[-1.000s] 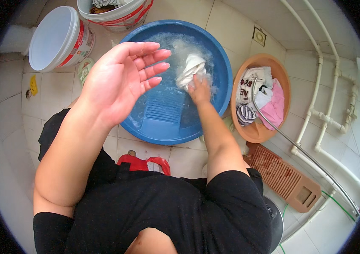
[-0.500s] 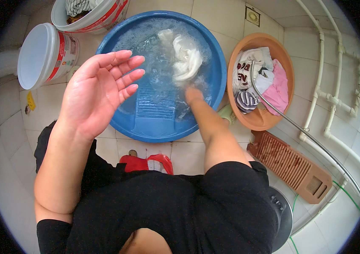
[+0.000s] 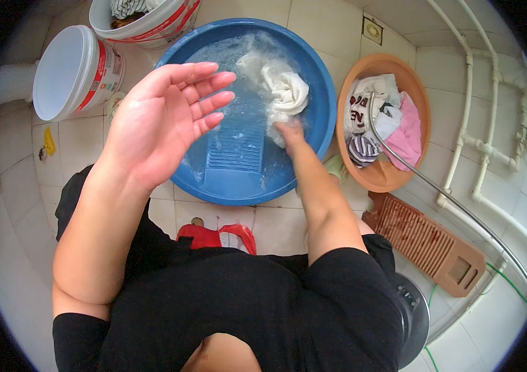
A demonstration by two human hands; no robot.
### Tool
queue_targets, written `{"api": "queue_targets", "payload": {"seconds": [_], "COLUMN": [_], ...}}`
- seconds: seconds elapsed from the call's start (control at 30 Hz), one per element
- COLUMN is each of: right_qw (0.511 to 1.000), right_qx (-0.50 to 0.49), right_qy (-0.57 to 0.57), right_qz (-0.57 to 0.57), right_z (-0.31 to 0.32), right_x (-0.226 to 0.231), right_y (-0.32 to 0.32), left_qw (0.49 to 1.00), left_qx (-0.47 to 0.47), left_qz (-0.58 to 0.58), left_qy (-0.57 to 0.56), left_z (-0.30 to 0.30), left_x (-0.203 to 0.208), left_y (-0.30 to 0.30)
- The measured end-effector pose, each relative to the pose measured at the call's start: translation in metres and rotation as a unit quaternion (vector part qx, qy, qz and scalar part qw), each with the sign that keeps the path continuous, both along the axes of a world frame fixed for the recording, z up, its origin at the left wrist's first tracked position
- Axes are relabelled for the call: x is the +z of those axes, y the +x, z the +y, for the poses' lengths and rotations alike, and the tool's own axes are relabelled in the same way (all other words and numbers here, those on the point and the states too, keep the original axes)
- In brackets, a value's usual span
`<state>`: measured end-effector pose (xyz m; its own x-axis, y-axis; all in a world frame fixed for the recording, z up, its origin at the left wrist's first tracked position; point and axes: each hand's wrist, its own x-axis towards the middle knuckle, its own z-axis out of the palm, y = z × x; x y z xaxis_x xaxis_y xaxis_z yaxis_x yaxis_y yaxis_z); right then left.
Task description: The person hand-washes several pieces of clothing in a blue basin filled with soapy water. They scrub, rinse, and wring out each item by hand, then place the cleaned clothes into a white bucket.
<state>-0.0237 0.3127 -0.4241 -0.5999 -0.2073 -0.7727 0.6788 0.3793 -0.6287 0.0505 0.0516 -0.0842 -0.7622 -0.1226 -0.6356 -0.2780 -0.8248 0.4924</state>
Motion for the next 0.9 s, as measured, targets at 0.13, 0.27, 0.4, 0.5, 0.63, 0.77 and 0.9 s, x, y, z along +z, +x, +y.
{"api": "queue_targets", "payload": {"seconds": [0.13, 0.27, 0.4, 0.5, 0.63, 0.77, 0.9], "right_qw": [0.994, 0.927, 0.878, 0.82, 0.795, 0.864, 0.926], "right_qx": [-0.017, -0.161, -0.129, -0.184, -0.013, -0.027, 0.103], "right_qy": [-0.09, -0.305, -0.35, -0.335, -0.512, -0.299, -0.059], "right_qz": [0.065, 0.149, 0.299, 0.425, 0.325, 0.404, 0.357], "right_z": [-0.019, -0.047, -0.043, -0.053, -0.045, -0.06, -0.051], "right_x": [0.104, 0.261, 0.383, 0.453, 0.462, 0.39, 0.272], "right_y": [-0.058, -0.064, -0.065, -0.05, -0.061, -0.075, -0.086], "left_qw": [1.0, 1.0, 0.999, 0.999, 0.999, 0.998, 0.999], "left_qx": [-0.004, 0.006, 0.028, 0.032, 0.038, 0.051, 0.042], "left_qz": [0.017, 0.019, 0.019, 0.024, 0.022, 0.015, 0.011], "left_qy": [0.014, 0.012, 0.013, 0.013, 0.023, 0.029, 0.023], "left_z": [-0.002, -0.008, -0.013, -0.014, -0.02, -0.02, -0.018], "left_x": [0.009, 0.021, 0.021, 0.027, 0.028, 0.023, 0.022], "left_y": [-0.001, 0.001, 0.007, 0.006, 0.009, 0.012, 0.009]}}
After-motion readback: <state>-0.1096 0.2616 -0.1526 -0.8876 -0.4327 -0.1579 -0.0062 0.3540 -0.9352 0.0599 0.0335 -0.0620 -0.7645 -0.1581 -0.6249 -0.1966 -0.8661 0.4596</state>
